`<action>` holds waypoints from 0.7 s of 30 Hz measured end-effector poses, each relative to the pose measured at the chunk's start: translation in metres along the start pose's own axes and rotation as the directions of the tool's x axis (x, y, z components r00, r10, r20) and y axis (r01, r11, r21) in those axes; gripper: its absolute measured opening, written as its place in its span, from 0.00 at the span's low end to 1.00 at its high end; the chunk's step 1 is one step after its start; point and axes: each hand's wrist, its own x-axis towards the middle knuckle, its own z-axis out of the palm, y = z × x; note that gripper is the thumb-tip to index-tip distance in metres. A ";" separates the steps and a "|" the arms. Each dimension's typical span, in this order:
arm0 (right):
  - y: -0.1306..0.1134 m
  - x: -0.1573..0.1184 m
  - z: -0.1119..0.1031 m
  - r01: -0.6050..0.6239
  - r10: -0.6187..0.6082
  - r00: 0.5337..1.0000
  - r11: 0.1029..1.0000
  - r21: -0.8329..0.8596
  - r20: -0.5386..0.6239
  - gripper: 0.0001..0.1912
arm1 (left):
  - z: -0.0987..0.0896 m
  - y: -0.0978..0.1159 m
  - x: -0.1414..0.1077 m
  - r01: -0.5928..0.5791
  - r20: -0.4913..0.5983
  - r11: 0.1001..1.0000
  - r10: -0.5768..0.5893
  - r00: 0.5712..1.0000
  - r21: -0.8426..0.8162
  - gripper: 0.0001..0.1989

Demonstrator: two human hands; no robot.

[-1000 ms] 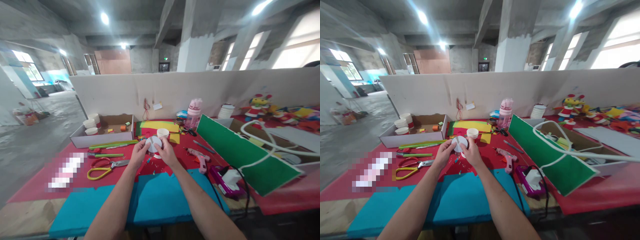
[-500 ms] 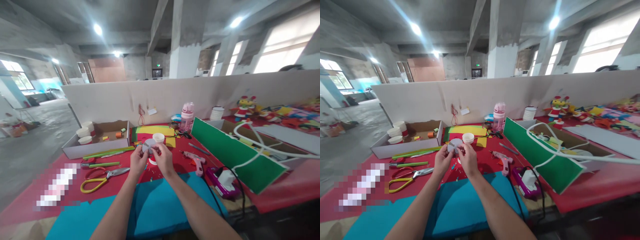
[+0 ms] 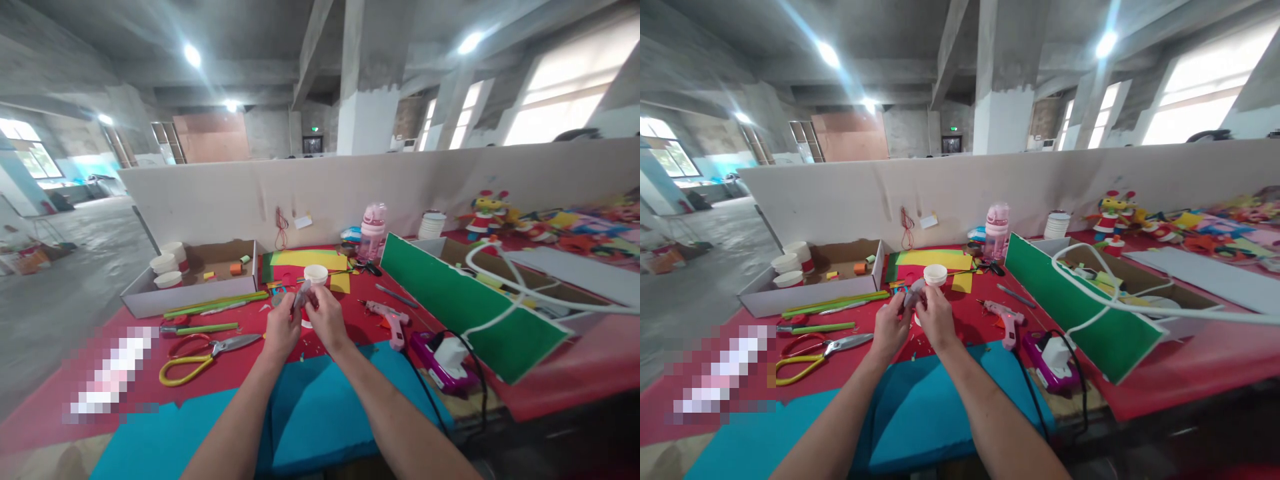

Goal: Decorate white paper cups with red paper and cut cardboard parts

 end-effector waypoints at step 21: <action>-0.003 0.007 -0.007 -0.239 0.206 0.970 0.905 0.353 0.128 0.05 | -0.003 -0.016 0.009 0.195 0.004 0.928 -0.204 0.979 -0.317 0.05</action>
